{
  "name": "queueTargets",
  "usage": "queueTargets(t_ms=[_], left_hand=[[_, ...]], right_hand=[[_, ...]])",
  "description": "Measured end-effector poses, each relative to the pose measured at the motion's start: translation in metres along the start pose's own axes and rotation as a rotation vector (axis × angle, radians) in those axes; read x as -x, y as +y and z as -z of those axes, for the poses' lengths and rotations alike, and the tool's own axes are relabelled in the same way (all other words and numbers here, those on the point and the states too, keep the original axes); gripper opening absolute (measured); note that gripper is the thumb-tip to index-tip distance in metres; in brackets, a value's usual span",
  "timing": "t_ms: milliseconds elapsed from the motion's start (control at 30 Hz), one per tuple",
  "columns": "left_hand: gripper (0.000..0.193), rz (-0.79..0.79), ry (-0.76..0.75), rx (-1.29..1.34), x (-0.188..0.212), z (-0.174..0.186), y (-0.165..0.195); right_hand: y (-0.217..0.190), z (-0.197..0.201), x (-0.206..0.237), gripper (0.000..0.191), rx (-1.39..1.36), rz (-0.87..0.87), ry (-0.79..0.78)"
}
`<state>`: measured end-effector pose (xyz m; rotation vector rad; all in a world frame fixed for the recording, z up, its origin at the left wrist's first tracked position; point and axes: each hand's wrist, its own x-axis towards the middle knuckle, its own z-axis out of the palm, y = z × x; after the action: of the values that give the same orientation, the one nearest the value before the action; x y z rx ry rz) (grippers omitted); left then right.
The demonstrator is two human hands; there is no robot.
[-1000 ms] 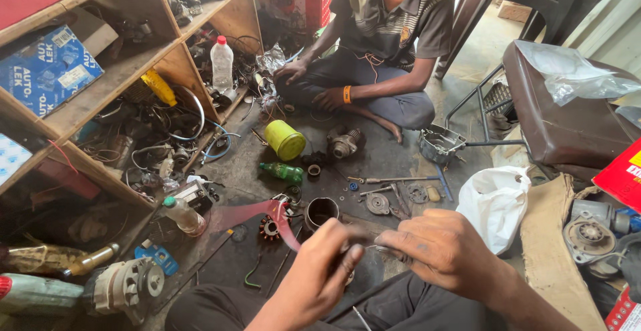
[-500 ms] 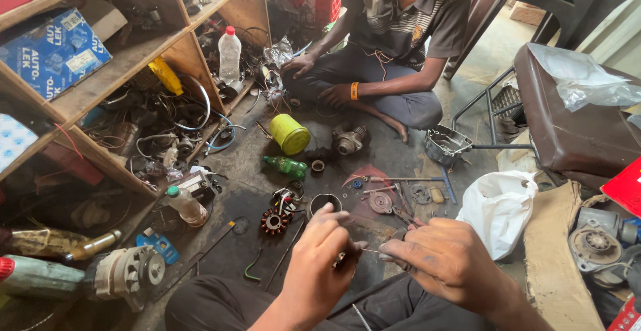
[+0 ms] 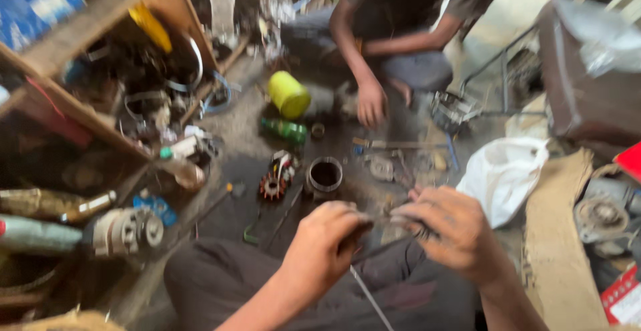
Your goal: The person sits on the workshop floor rewinding copper wire around a small motor armature held in their lap. They feed and press the wire into place by hand and use pliers to grip and trim the wire ends while turning the armature.
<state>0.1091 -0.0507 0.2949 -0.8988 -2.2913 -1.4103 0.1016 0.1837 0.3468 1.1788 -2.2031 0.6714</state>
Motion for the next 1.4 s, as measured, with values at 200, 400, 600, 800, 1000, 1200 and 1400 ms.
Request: queueTargets(t_ms=[200, 400, 600, 800, 1000, 1200, 1400], left_hand=[[0.025, -0.023, 0.095, -0.003, 0.011, -0.029, -0.005], [0.022, 0.225, -0.048, 0.205, 0.008, -0.027, -0.007], [0.035, -0.023, -0.072, 0.089, 0.010, -0.026, -0.025], [0.025, -0.105, 0.103, -0.005, 0.018, -0.041, -0.016], [0.026, 0.132, 0.118, 0.075, 0.009, -0.039, 0.002], [0.028, 0.211, -0.058, 0.257, 0.011, -0.039, 0.003], [0.039, -0.152, -0.092, -0.055, 0.032, -0.055, -0.029]], right_hand=[[0.003, -0.011, 0.050, 0.019, -0.257, -0.483, 0.093], [0.008, -0.022, 0.058, 0.017, -0.295, -0.443, 0.191], [0.012, -0.017, 0.036, 0.016, -0.198, -0.309, 0.158], [0.000, 0.005, 0.046, 0.019, -0.191, -0.243, 0.144], [-0.002, 0.012, 0.053, 0.020, -0.216, -0.292, 0.168], [0.006, 0.009, 0.062, 0.019, -0.262, -0.313, 0.190], [0.013, -0.002, 0.077, 0.020, -0.259, -0.323, 0.140]])
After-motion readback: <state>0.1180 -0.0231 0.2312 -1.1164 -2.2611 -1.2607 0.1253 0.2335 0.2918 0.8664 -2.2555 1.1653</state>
